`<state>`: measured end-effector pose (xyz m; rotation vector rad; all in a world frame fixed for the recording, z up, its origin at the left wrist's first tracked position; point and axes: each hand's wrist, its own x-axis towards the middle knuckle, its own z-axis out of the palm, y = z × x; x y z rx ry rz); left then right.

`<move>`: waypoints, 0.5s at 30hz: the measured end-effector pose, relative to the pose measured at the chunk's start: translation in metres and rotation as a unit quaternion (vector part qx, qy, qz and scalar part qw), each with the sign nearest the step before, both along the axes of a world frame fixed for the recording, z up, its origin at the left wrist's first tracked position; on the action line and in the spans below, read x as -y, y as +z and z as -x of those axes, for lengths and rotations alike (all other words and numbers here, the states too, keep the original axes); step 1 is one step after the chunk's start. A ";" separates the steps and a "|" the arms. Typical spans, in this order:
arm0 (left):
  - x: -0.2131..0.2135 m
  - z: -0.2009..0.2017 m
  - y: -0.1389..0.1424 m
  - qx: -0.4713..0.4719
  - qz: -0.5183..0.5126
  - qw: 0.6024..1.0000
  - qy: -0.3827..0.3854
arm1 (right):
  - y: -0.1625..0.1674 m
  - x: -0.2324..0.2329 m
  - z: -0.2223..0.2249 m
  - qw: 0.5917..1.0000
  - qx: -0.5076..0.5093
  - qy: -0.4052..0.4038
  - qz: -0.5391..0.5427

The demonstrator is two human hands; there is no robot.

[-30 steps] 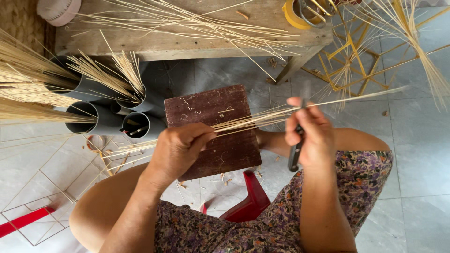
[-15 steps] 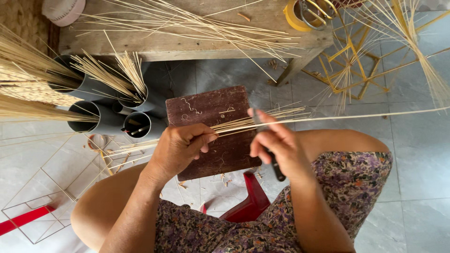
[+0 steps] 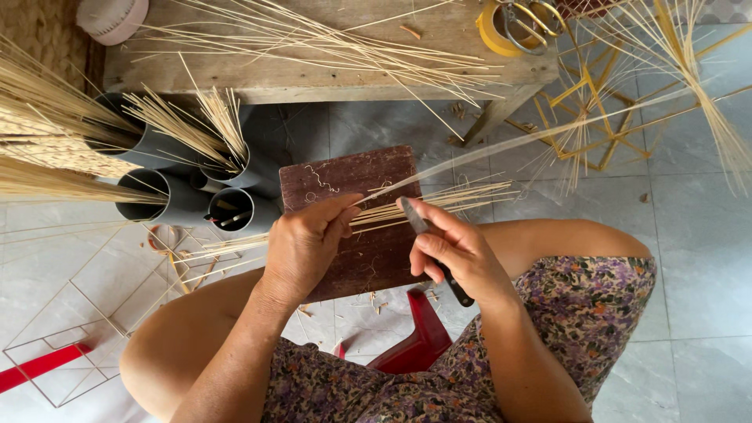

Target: The person sits on a low stool and uses a small knife to split and trim thin bamboo sticks one at a time, holding each stick across a wooden board on their lap and drawing the blade along it to shave it into thinner pieces, placing finished sticks with a growing pile of processed sticks.

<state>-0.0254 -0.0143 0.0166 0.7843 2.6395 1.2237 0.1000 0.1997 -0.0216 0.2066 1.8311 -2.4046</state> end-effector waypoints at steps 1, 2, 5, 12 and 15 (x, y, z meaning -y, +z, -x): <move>0.000 0.000 -0.001 -0.024 0.002 1.000 -0.007 | 0.002 0.001 0.000 1.000 0.001 0.005 -0.002; -0.001 0.000 -0.001 -0.049 0.004 0.999 -0.013 | 0.003 0.002 -0.001 1.000 0.001 0.010 -0.005; -0.003 -0.005 -0.003 -0.105 0.032 0.992 -0.057 | 0.004 0.009 0.002 0.999 -0.029 -0.020 0.007; -0.003 -0.010 -0.006 0.099 -0.033 0.993 -0.062 | 0.005 0.007 0.001 0.994 -0.034 -0.104 0.003; -0.002 -0.004 -0.012 0.339 -0.087 0.932 -0.094 | 0.004 0.005 -0.001 0.996 -0.046 -0.070 0.022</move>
